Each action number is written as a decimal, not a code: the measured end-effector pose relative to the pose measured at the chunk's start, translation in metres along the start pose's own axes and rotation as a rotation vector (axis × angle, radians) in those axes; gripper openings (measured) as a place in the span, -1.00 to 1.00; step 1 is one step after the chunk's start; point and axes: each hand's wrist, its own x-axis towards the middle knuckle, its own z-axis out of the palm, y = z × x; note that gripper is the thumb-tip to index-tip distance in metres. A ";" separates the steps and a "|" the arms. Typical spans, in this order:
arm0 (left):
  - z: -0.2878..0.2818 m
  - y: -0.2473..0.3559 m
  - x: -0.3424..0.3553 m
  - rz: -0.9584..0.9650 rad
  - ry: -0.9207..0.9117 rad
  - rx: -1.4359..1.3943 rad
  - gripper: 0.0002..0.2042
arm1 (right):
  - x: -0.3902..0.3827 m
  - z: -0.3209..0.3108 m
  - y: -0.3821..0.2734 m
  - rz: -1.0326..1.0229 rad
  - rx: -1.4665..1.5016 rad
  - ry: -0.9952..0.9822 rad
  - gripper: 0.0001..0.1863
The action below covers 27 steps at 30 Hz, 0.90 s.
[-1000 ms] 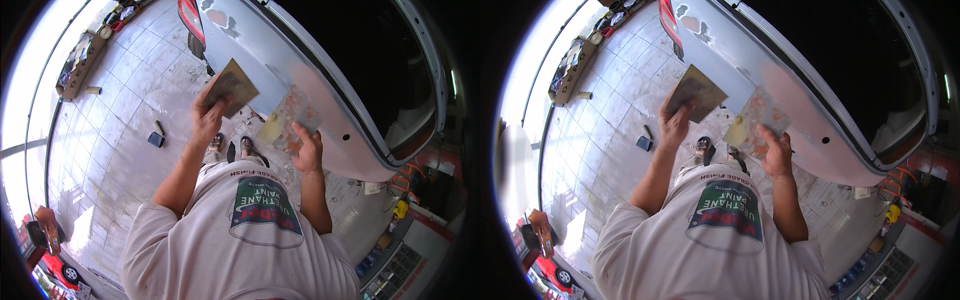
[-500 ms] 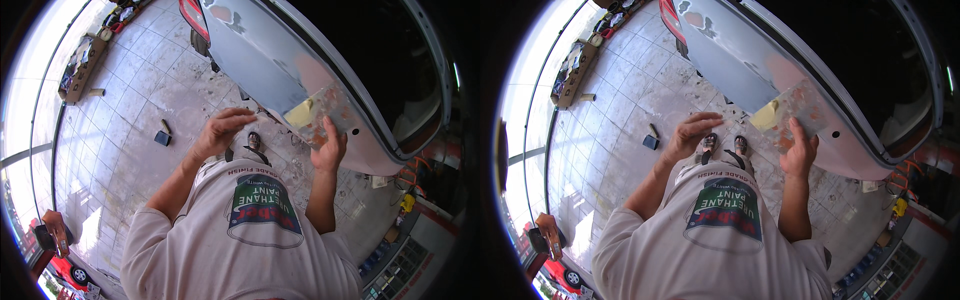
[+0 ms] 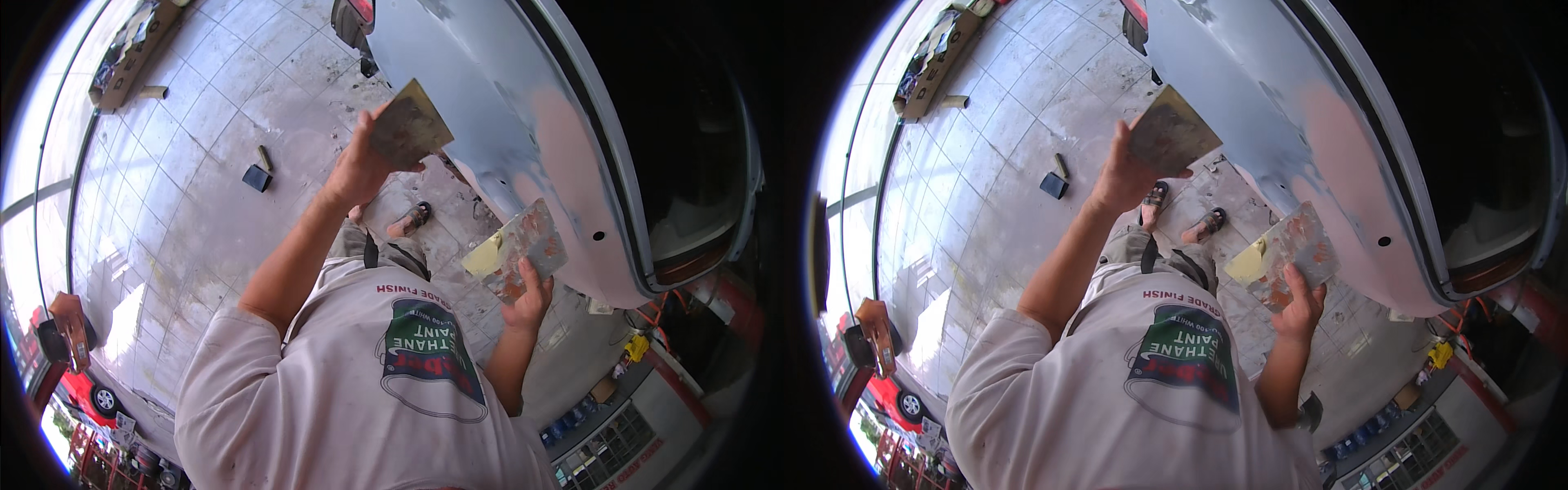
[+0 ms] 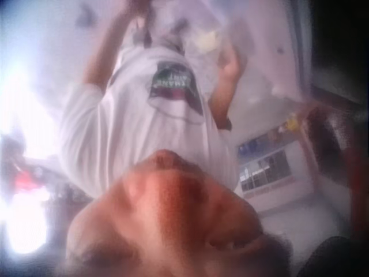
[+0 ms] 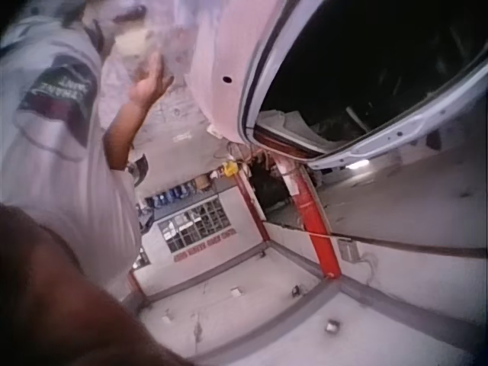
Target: The person applies body filler to a car bumper and a car door using a spreader and a putty knife. They spread the filler over the surfaces, scrape excess material, and move between the two parts during the process.
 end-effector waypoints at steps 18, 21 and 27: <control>-0.003 0.019 0.111 1.039 0.152 1.883 -0.55 | -0.019 -0.061 0.015 -0.772 -1.045 -0.185 -0.41; -0.014 0.009 0.110 1.017 0.151 1.918 -0.55 | -0.023 -0.067 0.013 -0.774 -1.098 -0.210 -0.42; -0.013 0.013 0.108 1.031 0.146 1.904 -0.54 | -0.032 -0.031 0.002 -0.001 -0.199 0.146 -0.52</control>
